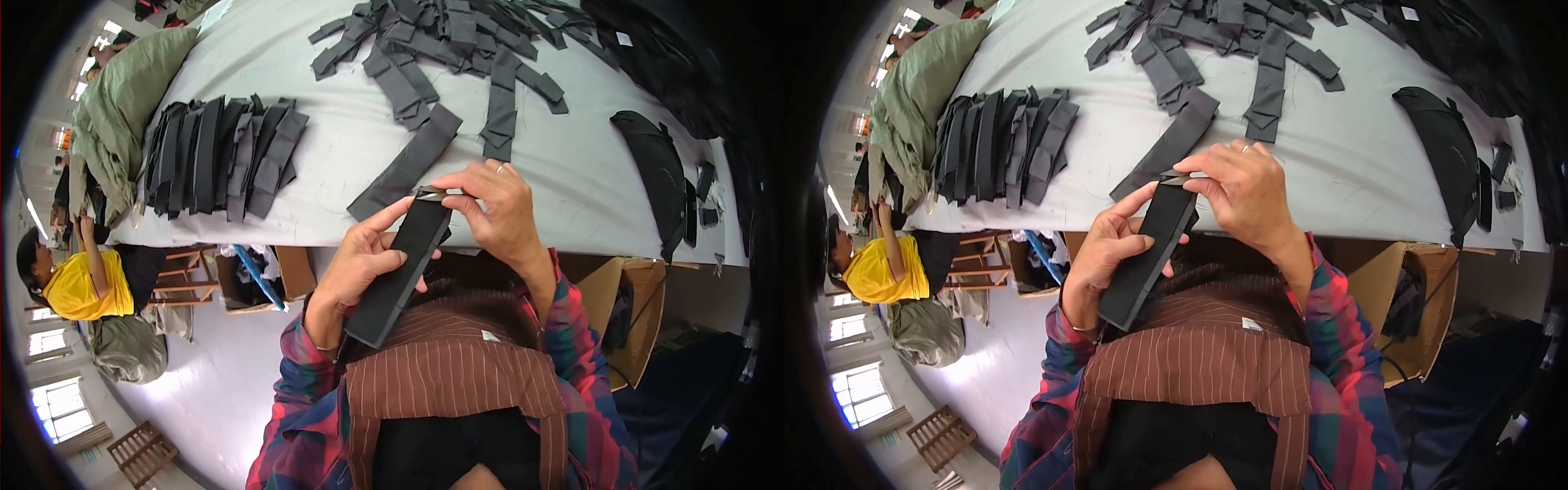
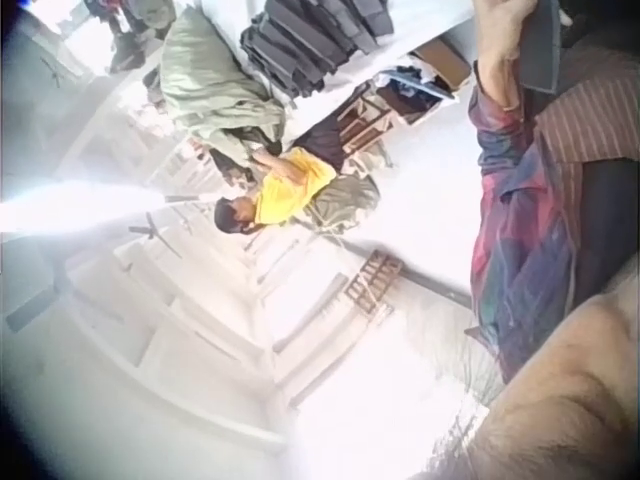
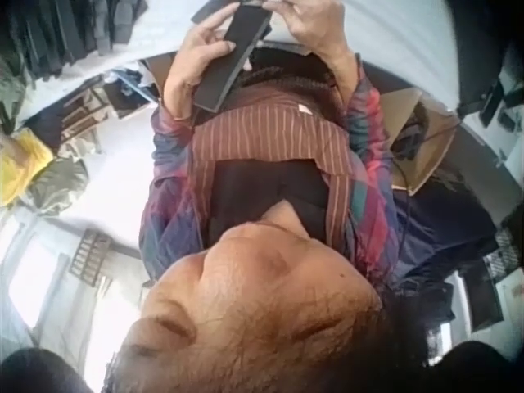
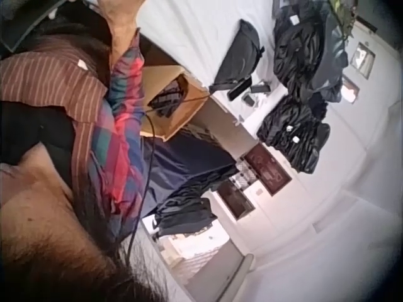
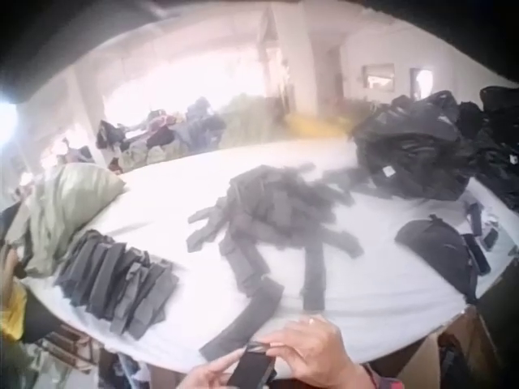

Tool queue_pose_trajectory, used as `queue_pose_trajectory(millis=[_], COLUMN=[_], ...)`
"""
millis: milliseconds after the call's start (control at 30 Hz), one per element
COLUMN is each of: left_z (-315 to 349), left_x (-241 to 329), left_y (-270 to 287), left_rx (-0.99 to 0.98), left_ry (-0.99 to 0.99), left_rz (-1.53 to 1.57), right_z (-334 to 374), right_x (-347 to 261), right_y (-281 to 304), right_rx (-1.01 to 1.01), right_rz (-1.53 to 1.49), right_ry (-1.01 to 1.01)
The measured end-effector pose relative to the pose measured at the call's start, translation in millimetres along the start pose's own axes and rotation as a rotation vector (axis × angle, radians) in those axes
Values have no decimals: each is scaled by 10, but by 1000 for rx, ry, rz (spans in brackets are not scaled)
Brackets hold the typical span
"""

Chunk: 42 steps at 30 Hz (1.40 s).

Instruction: The recorder uses a small nipper tool to trim excess threads and clean edges of dark grey fabric components on a production table.

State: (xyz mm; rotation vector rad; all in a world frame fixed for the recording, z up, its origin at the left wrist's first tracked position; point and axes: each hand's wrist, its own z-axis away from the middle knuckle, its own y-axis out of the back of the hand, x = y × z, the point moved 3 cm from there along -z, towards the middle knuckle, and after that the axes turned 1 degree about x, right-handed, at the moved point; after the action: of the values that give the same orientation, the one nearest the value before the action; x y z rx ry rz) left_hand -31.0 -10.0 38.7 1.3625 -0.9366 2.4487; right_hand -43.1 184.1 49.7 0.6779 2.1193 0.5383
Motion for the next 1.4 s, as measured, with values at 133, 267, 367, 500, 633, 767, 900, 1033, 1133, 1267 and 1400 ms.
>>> queue_pose_trajectory(millis=[133, 267, 367, 500, 633, 767, 900, 1033, 1133, 1267, 1400], left_z=[47, 86, 57, 47, 44, 49, 14, -89, -149, -187, -185], left_x=[-37, -86, -100, -58, -36, -53, -28, -131, -143, -124, -77], left_y=[50, -3, 4, -39, -42, -19, -80, -102, -149, -113, -155], left_rx=[-23, -28, 45, 45, 31, 43, 60, 125, 113, 132, 80], left_ry=[86, 89, 61, 51, 60, 76, 58, -39, -91, -155, -219], left_rz=[-79, 2, 13, 14, -23, -94, -92, -80, -108, 50, 354], right_z=[41, 79, 126, 144, 132, 125, 122, 188, 312, 341, 438], right_x=[54, 81, 12, -70, -103, -44, -62, -95, -88, -206, -239], right_y=[10, 56, 114, 135, 141, 151, 164, 86, 56, 17, -149], right_rx=[-92, -94, 52, 5, -58, -53, 91, 3, 50, 187, 163], right_rz=[-89, -131, -360, -181, 66, 51, -300, -320, -206, -163, -262], right_ry=[-45, -151, -295, -150, -35, -28, -242, -225, -66, 139, 111])
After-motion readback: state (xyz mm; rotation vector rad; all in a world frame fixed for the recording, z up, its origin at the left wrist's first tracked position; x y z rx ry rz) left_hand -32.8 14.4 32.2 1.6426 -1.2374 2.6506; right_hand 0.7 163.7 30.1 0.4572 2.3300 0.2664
